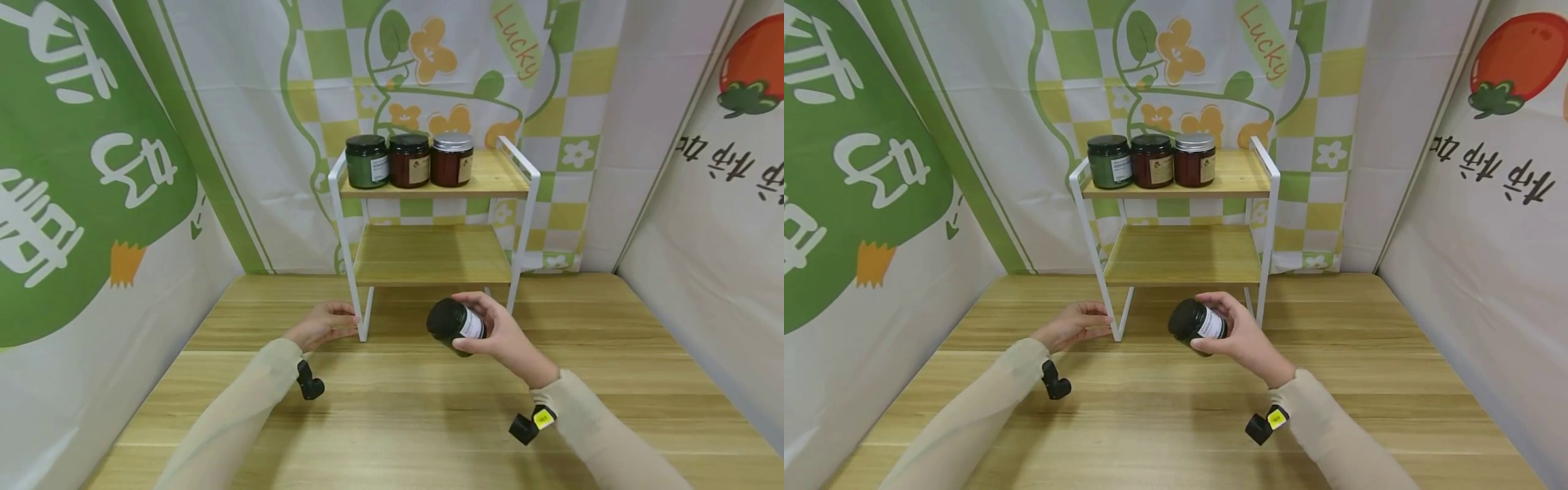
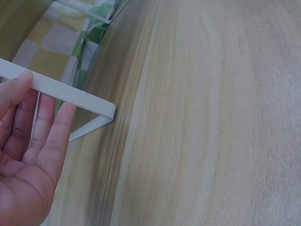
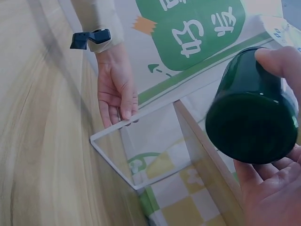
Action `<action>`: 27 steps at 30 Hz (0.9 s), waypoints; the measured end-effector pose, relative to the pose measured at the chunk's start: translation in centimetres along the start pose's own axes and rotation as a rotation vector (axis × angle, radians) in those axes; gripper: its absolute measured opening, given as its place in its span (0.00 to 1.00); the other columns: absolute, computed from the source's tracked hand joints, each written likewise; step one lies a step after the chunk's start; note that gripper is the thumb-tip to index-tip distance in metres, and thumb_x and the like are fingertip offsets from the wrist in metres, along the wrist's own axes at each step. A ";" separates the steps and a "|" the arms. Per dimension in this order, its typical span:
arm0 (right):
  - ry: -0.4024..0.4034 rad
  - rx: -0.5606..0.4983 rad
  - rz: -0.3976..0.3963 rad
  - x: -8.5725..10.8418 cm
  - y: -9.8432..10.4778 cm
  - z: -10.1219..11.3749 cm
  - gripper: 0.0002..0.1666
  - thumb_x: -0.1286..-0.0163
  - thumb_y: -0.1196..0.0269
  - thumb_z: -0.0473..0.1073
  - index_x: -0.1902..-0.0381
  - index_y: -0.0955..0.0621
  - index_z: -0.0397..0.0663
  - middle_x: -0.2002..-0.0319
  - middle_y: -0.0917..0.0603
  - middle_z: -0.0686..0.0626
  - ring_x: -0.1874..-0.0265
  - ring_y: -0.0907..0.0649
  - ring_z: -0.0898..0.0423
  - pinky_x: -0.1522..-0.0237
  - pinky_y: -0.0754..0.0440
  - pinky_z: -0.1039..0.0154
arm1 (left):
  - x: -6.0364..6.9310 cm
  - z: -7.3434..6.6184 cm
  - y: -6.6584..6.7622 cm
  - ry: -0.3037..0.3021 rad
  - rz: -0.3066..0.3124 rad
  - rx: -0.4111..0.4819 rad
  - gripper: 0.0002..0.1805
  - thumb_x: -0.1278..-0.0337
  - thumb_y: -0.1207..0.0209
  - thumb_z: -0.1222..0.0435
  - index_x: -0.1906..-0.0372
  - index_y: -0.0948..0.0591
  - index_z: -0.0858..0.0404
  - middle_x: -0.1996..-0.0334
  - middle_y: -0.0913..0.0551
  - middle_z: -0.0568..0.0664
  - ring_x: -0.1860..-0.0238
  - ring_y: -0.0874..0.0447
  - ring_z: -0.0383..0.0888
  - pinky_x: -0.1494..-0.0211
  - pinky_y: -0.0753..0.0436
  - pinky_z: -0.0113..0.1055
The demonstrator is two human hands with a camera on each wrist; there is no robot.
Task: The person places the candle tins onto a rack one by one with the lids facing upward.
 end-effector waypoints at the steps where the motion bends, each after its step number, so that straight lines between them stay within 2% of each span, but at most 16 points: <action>1: 0.006 -0.005 0.002 0.0 0.0 0.1 0.42 0.44 0.29 0.30 0.34 0.36 0.34 0.45 0.24 0.54 0.52 0.20 0.62 0.60 0.15 0.70 | 0.0 0.0 0.0 0.000 0.000 0.001 0.05 0.35 0.45 0.74 0.57 0.24 0.66 0.60 0.21 0.51 0.44 0.21 0.59 0.39 0.18 0.42; 10: 0.054 -0.025 0.006 -0.1 0.3 0.4 0.41 0.44 0.29 0.30 0.36 0.35 0.33 0.46 0.24 0.53 0.49 0.21 0.61 0.53 0.16 0.71 | 0.1 -0.1 0.0 -0.007 0.001 0.006 0.05 0.35 0.45 0.74 0.57 0.24 0.65 0.60 0.21 0.50 0.44 0.21 0.58 0.40 0.17 0.41; 27: 0.075 0.030 -0.014 -0.1 0.6 0.8 0.37 0.46 0.29 0.29 0.39 0.31 0.33 0.50 0.22 0.55 0.52 0.20 0.61 0.53 0.17 0.72 | 0.0 0.0 0.0 -0.001 0.004 0.030 0.05 0.35 0.44 0.75 0.58 0.24 0.64 0.60 0.21 0.50 0.45 0.20 0.56 0.41 0.17 0.40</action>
Point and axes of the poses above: each hand's wrist, its own x-axis away from the middle knuckle, its own y-axis out of the back of the hand, z = x × y, the point moved 7 cm from there along -x, towards the middle knuckle
